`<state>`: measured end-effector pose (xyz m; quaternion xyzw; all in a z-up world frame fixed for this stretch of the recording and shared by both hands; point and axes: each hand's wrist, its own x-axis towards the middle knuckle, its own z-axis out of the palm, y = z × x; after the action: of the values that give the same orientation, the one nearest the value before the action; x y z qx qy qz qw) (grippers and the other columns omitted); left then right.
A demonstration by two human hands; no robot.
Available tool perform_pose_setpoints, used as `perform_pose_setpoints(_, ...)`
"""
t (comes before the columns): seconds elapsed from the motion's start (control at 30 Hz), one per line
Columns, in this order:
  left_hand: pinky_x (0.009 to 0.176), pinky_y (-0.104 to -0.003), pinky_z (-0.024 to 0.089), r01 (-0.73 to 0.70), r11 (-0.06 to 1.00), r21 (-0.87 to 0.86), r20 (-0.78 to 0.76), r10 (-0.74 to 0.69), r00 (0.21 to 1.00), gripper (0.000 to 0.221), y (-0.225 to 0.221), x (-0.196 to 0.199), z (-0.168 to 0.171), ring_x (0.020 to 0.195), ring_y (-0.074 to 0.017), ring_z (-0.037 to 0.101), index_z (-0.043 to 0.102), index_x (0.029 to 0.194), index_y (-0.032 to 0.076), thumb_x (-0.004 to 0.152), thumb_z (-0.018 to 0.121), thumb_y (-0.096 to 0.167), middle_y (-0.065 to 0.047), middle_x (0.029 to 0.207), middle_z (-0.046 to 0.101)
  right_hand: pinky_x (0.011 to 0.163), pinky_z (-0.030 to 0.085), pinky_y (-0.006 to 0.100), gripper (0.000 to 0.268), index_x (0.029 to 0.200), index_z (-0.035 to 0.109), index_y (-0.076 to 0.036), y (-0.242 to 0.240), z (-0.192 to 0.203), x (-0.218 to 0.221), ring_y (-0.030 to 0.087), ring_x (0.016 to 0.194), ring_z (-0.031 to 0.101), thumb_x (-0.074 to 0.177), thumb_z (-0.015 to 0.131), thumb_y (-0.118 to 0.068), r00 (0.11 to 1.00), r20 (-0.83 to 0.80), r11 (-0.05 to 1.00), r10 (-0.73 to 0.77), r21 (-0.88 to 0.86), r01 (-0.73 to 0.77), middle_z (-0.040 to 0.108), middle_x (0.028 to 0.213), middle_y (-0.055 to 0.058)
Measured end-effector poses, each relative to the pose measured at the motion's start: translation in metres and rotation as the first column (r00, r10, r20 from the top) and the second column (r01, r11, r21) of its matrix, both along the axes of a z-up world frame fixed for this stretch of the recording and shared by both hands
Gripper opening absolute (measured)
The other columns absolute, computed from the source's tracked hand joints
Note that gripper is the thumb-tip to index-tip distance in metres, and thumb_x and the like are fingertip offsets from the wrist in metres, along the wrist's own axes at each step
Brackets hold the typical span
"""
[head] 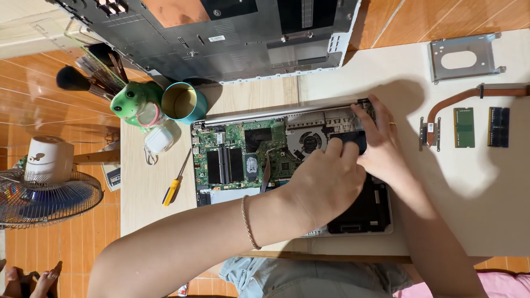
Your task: The person disassembles and repairs the internal components of a laptop computer.
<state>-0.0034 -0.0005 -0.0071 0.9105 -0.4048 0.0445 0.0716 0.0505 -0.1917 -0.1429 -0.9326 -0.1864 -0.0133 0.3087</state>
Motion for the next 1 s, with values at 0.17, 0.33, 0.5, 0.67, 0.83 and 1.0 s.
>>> perform_pose_setpoints(0.17,0.061,-0.031,0.053,0.026,0.917,0.398,-0.269,0.09,0.959,0.017,-0.004,0.014,0.015,0.078,-0.0175,0.063,0.077,0.091,0.003,0.093,0.063,0.012,-0.011,0.088,0.068,0.117,0.03,0.065,0.1,0.151,0.045,-0.013,0.003,0.003,0.001,0.052,0.15,0.025,0.064,0.091,-0.03,1.0,0.027,1.0,0.001,-0.011,-0.001,0.023,0.164,0.023)
perform_pose_setpoints(0.33,0.046,-0.032,0.047,-0.002,0.966,-0.259,0.139,0.04,0.989,0.021,0.001,0.002,0.006,0.064,-0.0249,0.063,0.076,0.066,0.006,0.06,0.062,0.02,-0.011,0.073,0.065,0.118,0.032,0.064,0.101,0.152,0.045,-0.016,0.0,-0.004,-0.001,0.049,0.154,0.025,0.063,0.089,-0.032,1.0,0.008,1.0,0.002,-0.024,-0.002,0.022,0.167,0.021)
perform_pose_setpoints(0.5,0.054,-0.033,0.049,0.026,0.949,0.314,-0.23,0.05,0.972,0.014,-0.006,0.007,0.004,0.067,-0.0183,0.062,0.076,0.077,0.006,0.084,0.065,0.011,-0.008,0.074,0.064,0.116,0.03,0.066,0.102,0.148,0.045,-0.014,0.001,-0.004,0.001,0.05,0.151,0.023,0.061,0.092,-0.039,0.998,0.063,1.0,0.021,-0.002,-0.021,0.022,0.163,0.023)
perform_pose_setpoints(0.67,0.049,-0.028,0.05,-0.039,0.999,0.002,0.097,0.039,0.995,0.021,0.004,0.002,0.009,0.069,-0.0202,0.065,0.075,0.074,0.001,0.065,0.065,0.017,-0.011,0.081,0.063,0.118,0.034,0.063,0.098,0.15,0.046,-0.015,-0.002,-0.009,0.0,0.048,0.154,0.026,0.063,0.088,-0.031,0.997,0.071,0.999,0.016,-0.048,-0.013,0.024,0.166,0.02)
perform_pose_setpoints(0.83,0.054,-0.031,0.048,0.008,0.951,0.308,-0.214,0.061,0.975,0.013,0.006,0.009,0.01,0.068,-0.0171,0.061,0.074,0.082,0.002,0.087,0.065,0.011,-0.01,0.077,0.062,0.114,0.033,0.065,0.102,0.148,0.047,-0.014,0.001,-0.007,0.001,0.049,0.149,0.025,0.06,0.093,-0.037,0.998,0.057,0.999,0.003,-0.049,0.0,0.023,0.162,0.023)
perform_pose_setpoints(1.0,0.044,-0.024,0.051,-0.032,0.971,0.236,0.013,0.03,0.999,0.018,0.009,0.004,0.013,0.063,-0.0139,0.061,0.073,0.079,-0.001,0.082,0.066,0.015,-0.011,0.085,0.061,0.114,0.034,0.066,0.105,0.148,0.047,-0.013,0.001,-0.004,0.001,0.051,0.15,0.025,0.056,0.094,-0.033,0.997,0.079,0.996,0.024,-0.088,-0.017,0.023,0.163,0.023)
